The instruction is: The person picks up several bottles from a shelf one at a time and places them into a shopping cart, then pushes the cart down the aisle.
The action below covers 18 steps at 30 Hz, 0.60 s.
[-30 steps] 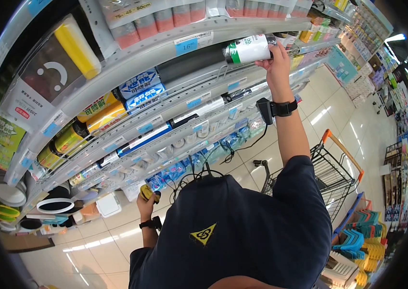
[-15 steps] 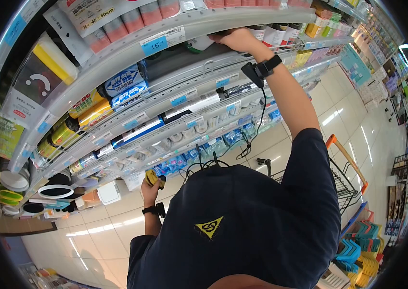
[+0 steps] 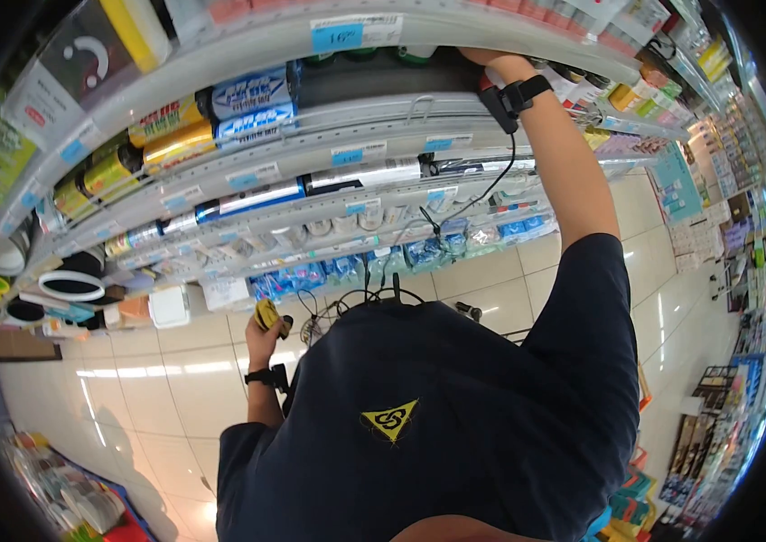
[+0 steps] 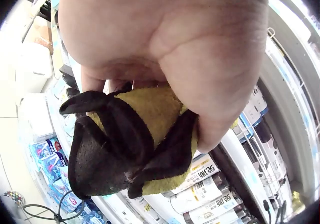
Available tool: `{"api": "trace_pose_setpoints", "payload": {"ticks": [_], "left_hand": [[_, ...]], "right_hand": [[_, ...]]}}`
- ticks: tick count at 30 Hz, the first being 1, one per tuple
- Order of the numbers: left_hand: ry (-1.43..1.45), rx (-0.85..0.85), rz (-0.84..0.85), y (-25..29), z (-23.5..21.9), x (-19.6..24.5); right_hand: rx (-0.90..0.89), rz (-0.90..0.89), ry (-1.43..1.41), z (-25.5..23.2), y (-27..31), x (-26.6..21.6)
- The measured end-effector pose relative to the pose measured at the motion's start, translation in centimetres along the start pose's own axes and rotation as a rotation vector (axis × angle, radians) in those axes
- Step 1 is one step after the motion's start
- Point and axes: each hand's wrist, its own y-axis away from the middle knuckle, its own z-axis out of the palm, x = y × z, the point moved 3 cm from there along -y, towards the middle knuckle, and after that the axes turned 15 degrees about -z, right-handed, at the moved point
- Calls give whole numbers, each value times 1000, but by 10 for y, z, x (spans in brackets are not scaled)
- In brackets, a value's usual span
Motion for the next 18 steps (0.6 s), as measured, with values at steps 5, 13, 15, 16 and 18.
{"api": "trace_pose_setpoints", "payload": {"ticks": [5, 13, 15, 16, 18], "left_hand": [[-23, 42, -17, 10, 1, -1], [58, 110, -36, 23, 5, -26], [55, 143, -66, 30, 2, -30], [49, 167, -70, 33, 0, -33], [88, 209, -76, 33, -7, -49]], "right_hand": [[-67, -12, -142, -3, -21, -10], [-243, -55, -355, 4, -31, -11], [-393, -49, -447, 4, -35, -15], [-532, -11, -530, 7, -35, -15], [-575, 42, -738, 34, -20, -3]]}}
